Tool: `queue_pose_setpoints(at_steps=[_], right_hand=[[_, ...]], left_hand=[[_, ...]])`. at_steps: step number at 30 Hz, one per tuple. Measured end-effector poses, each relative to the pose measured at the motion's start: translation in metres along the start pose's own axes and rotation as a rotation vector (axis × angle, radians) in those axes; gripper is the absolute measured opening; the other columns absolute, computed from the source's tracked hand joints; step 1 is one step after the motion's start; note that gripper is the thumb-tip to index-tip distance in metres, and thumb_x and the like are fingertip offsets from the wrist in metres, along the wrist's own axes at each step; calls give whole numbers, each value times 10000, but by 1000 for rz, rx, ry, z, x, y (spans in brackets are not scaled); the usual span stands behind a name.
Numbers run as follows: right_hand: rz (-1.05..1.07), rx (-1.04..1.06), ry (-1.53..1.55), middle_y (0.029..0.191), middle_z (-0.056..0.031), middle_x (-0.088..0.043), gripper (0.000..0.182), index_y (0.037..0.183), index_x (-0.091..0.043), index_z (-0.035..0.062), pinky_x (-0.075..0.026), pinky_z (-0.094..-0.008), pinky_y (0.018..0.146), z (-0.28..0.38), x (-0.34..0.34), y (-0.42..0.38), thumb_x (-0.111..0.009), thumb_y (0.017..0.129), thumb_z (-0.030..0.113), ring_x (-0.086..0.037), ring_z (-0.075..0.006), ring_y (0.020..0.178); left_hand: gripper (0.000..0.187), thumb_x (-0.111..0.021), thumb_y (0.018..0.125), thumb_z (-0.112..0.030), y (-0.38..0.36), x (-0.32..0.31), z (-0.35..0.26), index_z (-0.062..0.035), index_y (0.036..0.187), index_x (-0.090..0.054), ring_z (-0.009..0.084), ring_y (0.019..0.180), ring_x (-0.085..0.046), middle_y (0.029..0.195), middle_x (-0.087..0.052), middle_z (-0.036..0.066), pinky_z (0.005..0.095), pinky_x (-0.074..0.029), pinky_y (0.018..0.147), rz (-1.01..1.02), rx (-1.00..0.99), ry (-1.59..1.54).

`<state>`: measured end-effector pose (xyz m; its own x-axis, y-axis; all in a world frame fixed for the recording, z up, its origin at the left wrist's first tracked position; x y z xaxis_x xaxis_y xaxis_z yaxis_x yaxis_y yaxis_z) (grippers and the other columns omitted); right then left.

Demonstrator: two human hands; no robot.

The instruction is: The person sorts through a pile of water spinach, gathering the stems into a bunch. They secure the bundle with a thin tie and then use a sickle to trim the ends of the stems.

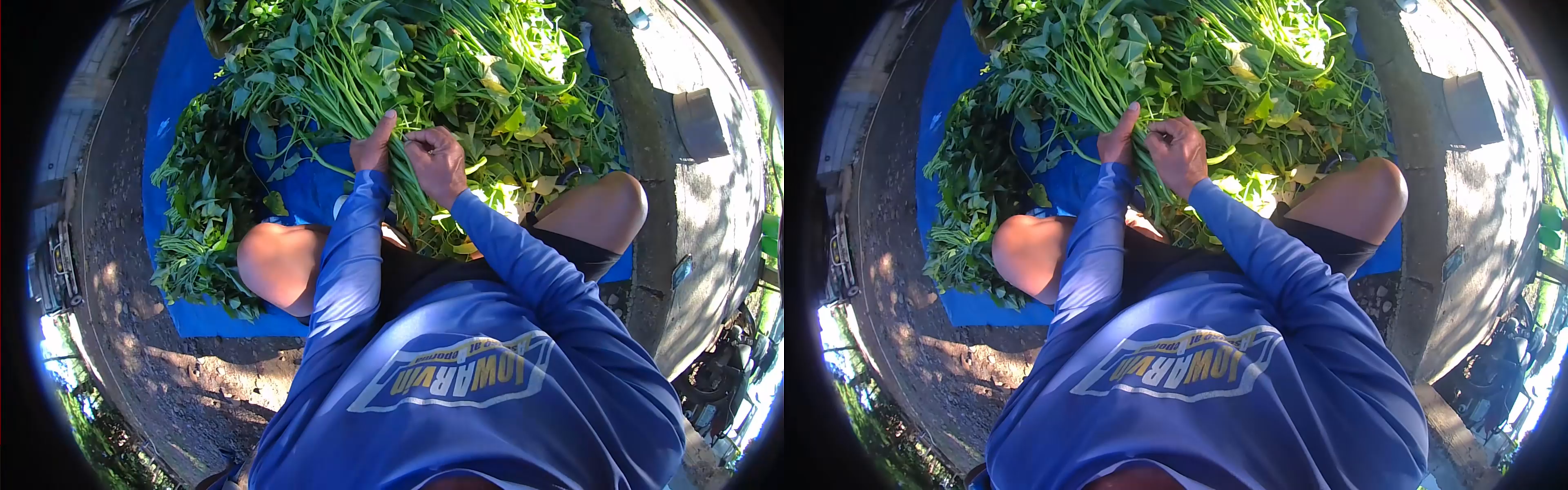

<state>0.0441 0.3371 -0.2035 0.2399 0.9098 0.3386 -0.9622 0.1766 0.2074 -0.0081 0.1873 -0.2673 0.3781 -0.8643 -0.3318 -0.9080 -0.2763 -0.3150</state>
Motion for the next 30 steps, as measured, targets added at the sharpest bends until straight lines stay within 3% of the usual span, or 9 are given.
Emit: queue_pose_setpoints(at_steps=[2, 5, 15, 16, 19, 21, 24, 27, 30], right_hand=[[28, -29, 11, 913, -136, -678, 112, 968, -714, -4, -563, -410, 779, 3, 3, -2, -727, 882, 66, -685, -301, 831], [10, 335, -119, 947, -139, -677, 159, 1029, -695, 29, -537, -448, 815, 19, 2, -8, -715, 874, 57, -657, -344, 887], [347, 614, -343, 1058, -54, -683, 233, 1066, -691, 87, -469, -437, 852, 91, 43, -37, -731, 838, 58, -616, -294, 987], [392, 610, -287, 1052, -58, -683, 241, 1060, -689, 86, -481, -436, 850, 100, 56, -48, -742, 830, 43, -622, -295, 976], [552, 548, -168, 1047, -87, -682, 274, 1053, -678, 68, -532, -462, 831, 105, 94, -81, -759, 802, -5, -654, -332, 927], [670, 272, -106, 1020, -125, -678, 257, 1064, -674, 43, -558, -488, 791, 81, 120, -96, -729, 822, -23, -673, -368, 908], [967, 125, -578, 941, -163, -678, 213, 1105, -701, -5, -574, -463, 746, 61, 159, -85, -711, 900, 49, -683, -365, 793], [593, -156, -163, 981, -176, -719, 273, 1113, -728, 1, -581, -452, 765, 113, 165, -38, -733, 909, 183, -688, -366, 812], [423, 190, -318, 1010, -161, -730, 353, 1134, -726, -9, -575, -454, 822, 130, 146, -1, -764, 900, 252, -684, -361, 924]], left_hand=[[465, -915, 860, -248, -1, -1, -3, 21, 1193, -734, 163, 943, -678, 1147, -745, 77, 329, -553, 870, 15, -23, -84], [396, -822, 948, -266, -2, -4, -8, 6, 1212, -709, 171, 865, -706, 1108, -747, 80, 339, -579, 777, 20, -27, -92], [346, -819, 908, -104, 6, -14, -19, 30, 1209, -716, 222, 934, -751, 1131, -758, 128, 376, -648, 844, 190, 183, -424], [348, -828, 900, -94, 9, -11, -18, 18, 1212, -722, 216, 936, -750, 1139, -759, 118, 370, -651, 855, 202, 262, -421], [393, -864, 866, -136, 42, 14, -11, 9, 1207, -732, 195, 953, -736, 1139, -761, 102, 362, -626, 877, 186, 118, -244], [428, -886, 840, -167, 35, 16, -26, 2, 1204, -738, 184, 966, -722, 1141, -760, 89, 359, -601, 897, 107, 41, -147], [468, -900, 810, -188, 34, 19, -41, -2, 1208, -739, 186, 970, -709, 1146, -756, 79, 358, -578, 913, 55, -13, -66], [471, -895, 816, -189, 19, 5, -59, 6, 1213, -734, 184, 967, -714, 1141, -756, 80, 348, -576, 925, 129, -67, -113], [487, -883, 831, -205, 5, -9, -74, 11, 1239, -726, 172, 990, -713, 1155, -752, 77, 342, -579, 945, 190, -136, -68]])
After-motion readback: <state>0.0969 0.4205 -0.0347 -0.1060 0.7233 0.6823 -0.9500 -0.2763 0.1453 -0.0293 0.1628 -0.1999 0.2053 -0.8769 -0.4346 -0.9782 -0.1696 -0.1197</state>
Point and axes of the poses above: each hand's wrist, its own y-axis towards the middle knuckle, its own x-axis out of the back of the hand, z = x × y, the point moved 4 cm from there along y, towards the middle knuckle
